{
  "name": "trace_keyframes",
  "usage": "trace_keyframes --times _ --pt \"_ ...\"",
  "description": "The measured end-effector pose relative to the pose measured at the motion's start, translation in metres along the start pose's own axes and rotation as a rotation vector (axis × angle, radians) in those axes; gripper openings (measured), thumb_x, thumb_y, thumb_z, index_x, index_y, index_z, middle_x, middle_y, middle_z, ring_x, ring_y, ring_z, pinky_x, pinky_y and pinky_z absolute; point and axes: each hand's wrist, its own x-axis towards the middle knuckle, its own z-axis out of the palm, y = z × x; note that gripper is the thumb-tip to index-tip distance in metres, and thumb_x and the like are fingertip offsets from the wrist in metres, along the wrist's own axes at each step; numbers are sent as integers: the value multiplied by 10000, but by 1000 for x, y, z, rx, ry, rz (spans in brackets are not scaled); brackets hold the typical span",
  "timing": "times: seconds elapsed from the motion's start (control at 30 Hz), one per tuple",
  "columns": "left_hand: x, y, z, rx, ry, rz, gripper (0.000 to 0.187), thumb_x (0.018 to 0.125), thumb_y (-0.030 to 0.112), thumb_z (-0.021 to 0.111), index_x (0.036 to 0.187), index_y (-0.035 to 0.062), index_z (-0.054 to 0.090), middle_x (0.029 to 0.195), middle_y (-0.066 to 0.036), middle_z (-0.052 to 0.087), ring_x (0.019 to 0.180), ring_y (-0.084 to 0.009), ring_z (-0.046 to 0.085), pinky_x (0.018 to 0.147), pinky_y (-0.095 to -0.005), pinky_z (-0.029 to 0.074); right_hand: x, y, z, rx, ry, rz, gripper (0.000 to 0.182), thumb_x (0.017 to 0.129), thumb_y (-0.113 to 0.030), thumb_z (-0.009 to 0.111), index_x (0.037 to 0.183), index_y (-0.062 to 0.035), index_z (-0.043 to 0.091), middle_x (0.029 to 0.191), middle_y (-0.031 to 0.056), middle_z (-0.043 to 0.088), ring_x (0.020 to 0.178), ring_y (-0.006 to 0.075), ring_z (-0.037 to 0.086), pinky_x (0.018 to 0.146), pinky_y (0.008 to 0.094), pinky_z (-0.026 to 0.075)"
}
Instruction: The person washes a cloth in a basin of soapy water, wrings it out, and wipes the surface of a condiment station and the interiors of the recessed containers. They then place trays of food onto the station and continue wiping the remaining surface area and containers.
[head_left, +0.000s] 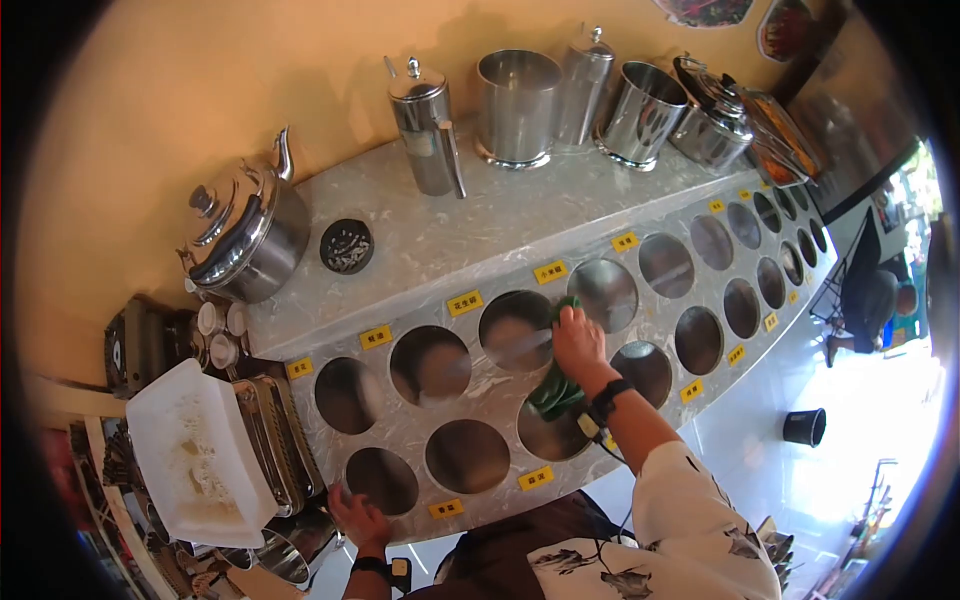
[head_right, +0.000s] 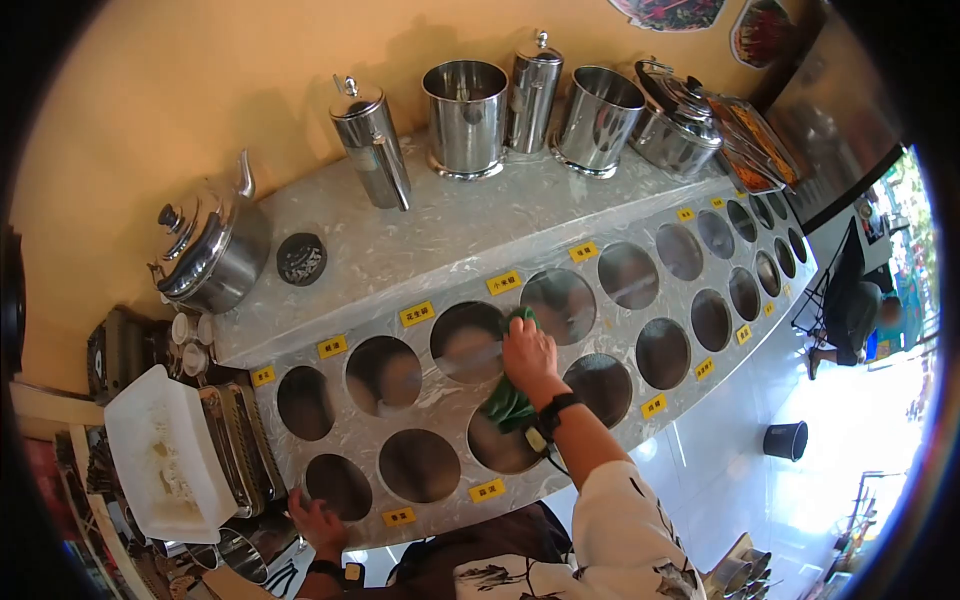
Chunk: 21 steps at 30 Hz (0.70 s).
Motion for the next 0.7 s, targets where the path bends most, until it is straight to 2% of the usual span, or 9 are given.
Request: trace_keyframes --times 0.17,0.33,0.43,0.57,0.6,0.67,0.7 --pt "2 -1 1 35 -2 -3 221 669 55 558 889 32 552 1365 -213 362 1313 -437 295 1083 -556 242 91 -5 19 -119 80 68 228 888 -264 537 955 -49 500 887 157 616 802 345 653 718 455 520" --pt "-1 -2 2 29 36 41 225 676 68 556 898 32 553 1362 -215 366 1312 -434 301 1073 -573 244 100 -4 12 -134 49 30 199 897 -234 499 973 -52 524 917 175 633 823 349 660 738 450 529" --pt "0 0 -3 15 35 51 225 674 68 561 896 35 552 1365 -211 374 1316 -440 302 1071 -574 249 72 0 2 -177 -37 50 213 907 -256 495 961 -53 529 907 175 647 816 351 667 736 452 533" --pt "-1 -4 -1 -9 65 72 207 675 74 566 879 37 552 1364 -205 387 1315 -438 313 1064 -565 274 2 5 -26 -360 -297 -9 257 939 -296 459 971 -50 526 841 150 664 805 318 685 708 440 546" --pt "-3 -4 1 -17 71 75 207 675 74 566 879 37 552 1364 -205 387 1315 -438 313 1064 -565 274 -12 7 -31 -365 -288 -7 257 939 -296 459 971 -50 526 841 150 664 805 318 685 708 440 546" --pt "-2 -6 2 -30 71 47 196 677 73 567 870 39 554 1351 -207 401 1309 -433 327 1061 -556 288 -42 14 -41 -376 -497 42 277 938 -292 453 968 -45 574 919 155 671 834 311 690 713 436 550" --pt "-3 -7 2 -35 79 60 196 677 73 567 870 39 554 1351 -207 401 1309 -433 327 1061 -556 288 -56 17 -50 -375 -483 51 277 938 -292 453 968 -45 574 919 155 671 834 311 690 713 436 550"
